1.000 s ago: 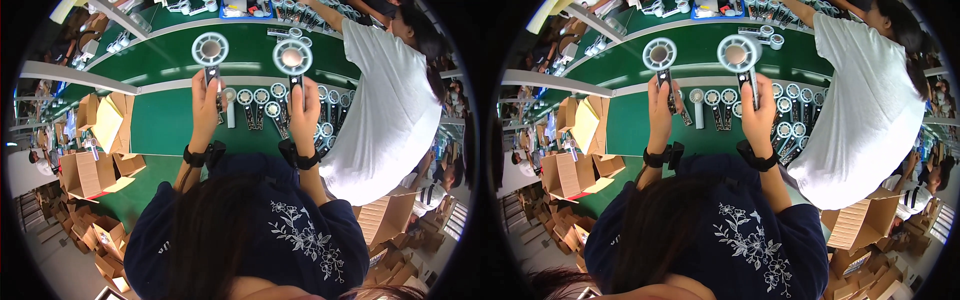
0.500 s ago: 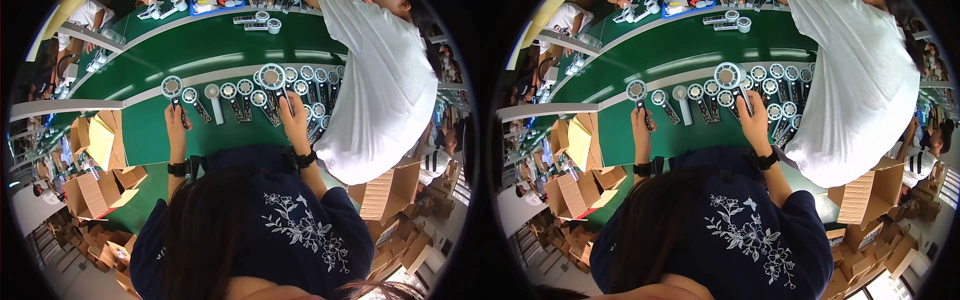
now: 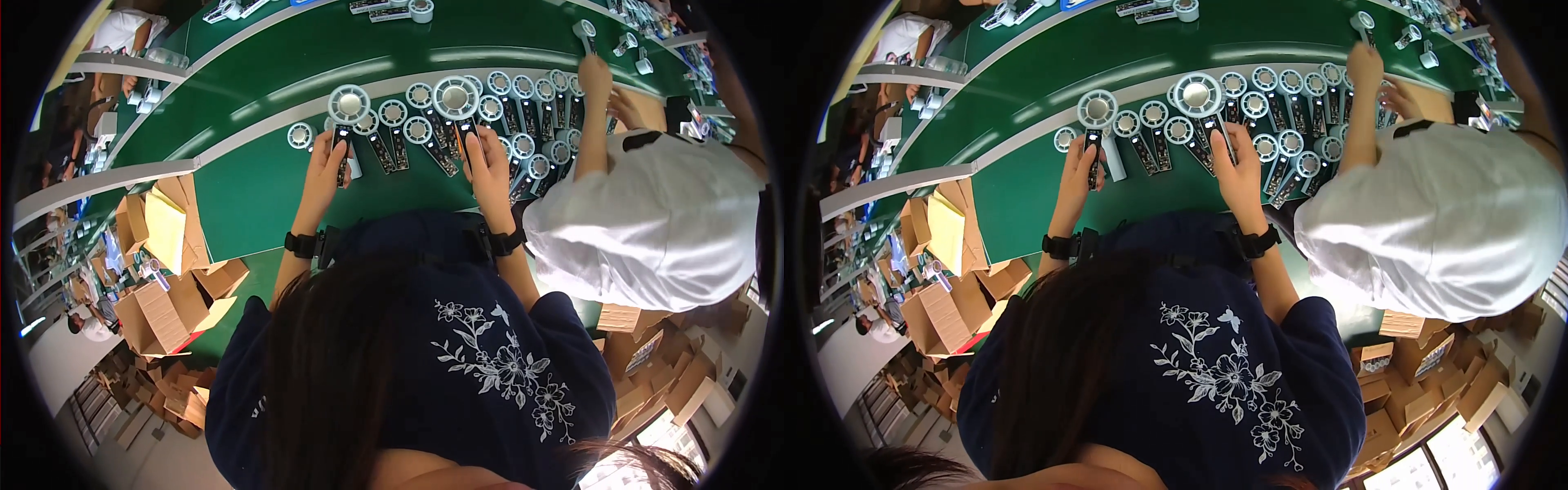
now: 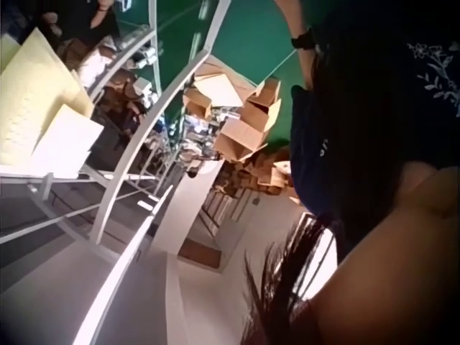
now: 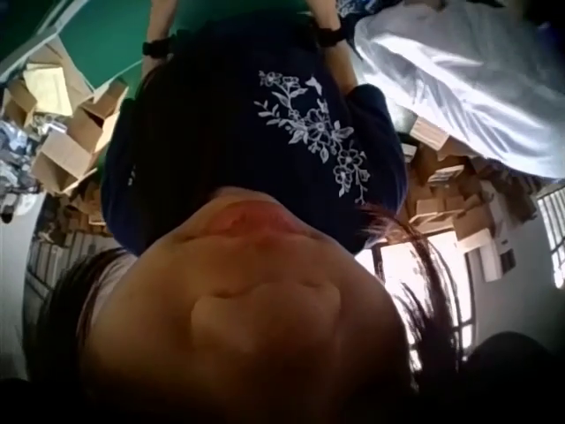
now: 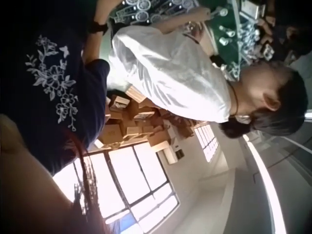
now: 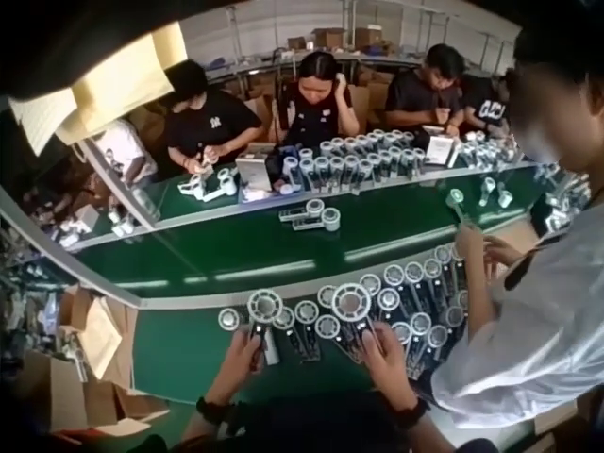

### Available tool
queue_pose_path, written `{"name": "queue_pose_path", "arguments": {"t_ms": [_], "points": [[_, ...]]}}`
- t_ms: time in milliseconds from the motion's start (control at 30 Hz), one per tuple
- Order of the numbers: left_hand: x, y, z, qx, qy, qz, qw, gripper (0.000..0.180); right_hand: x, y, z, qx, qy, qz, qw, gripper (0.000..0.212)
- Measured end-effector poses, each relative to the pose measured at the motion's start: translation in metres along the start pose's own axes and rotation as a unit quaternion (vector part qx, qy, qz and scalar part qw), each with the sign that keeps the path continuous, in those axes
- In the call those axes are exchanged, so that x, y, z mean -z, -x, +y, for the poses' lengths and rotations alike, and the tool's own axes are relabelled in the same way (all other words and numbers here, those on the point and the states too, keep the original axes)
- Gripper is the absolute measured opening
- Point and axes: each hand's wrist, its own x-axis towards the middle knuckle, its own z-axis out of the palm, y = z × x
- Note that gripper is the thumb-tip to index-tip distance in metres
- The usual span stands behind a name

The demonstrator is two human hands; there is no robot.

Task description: The person picks up two handheld fans and presses buttons on their handles to test them. After setting them down, the person continues picking up and testing more fans from the table one at a time.

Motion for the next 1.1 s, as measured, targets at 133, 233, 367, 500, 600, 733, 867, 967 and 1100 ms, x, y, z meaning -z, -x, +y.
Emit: {"name": "queue_pose_path", "arguments": {"t_ms": [133, 233, 367, 500, 600, 733, 867, 967, 1100], "points": [[0.003, -0.005, -0.001, 0.053, -0.095, -0.134, 0.985, 0.038, 0.017, 0.015, 0.007, -0.095, -0.054, 0.026, 0.994, 0.024], [-0.006, -0.010, -0.003, 0.063, -0.238, -0.225, 0.943, 0.043, 0.037, 0.027, 0.010, -0.219, -0.045, 0.028, 0.974, 0.026], [-0.027, -0.024, -0.016, 0.141, -0.245, -0.354, 0.891, 0.045, 0.072, 0.044, 0.037, -0.230, -0.043, 0.067, 0.970, 0.026], [-0.050, -0.038, -0.037, 0.103, -0.372, -0.419, 0.822, 0.047, 0.092, 0.060, 0.039, -0.253, -0.025, 0.093, 0.963, 0.027], [-0.044, -0.053, -0.074, -0.077, -0.484, -0.475, 0.731, 0.049, 0.097, 0.070, 0.036, -0.227, 0.075, -0.007, 0.971, 0.028], [-0.048, -0.055, -0.071, -0.095, -0.478, -0.485, 0.726, 0.050, 0.095, 0.069, 0.052, -0.102, 0.272, -0.139, 0.947, 0.030], [-0.030, -0.046, -0.096, -0.150, -0.419, -0.446, 0.777, 0.046, 0.071, 0.052, 0.079, -0.073, 0.347, -0.231, 0.906, 0.032], [-0.022, -0.023, -0.106, -0.136, -0.427, -0.368, 0.814, 0.045, 0.044, 0.035, 0.086, -0.049, 0.395, -0.267, 0.878, 0.033], [-0.001, 0.002, -0.120, -0.060, -0.393, -0.311, 0.863, 0.043, 0.021, 0.014, 0.094, 0.057, 0.509, -0.286, 0.810, 0.035]]}}
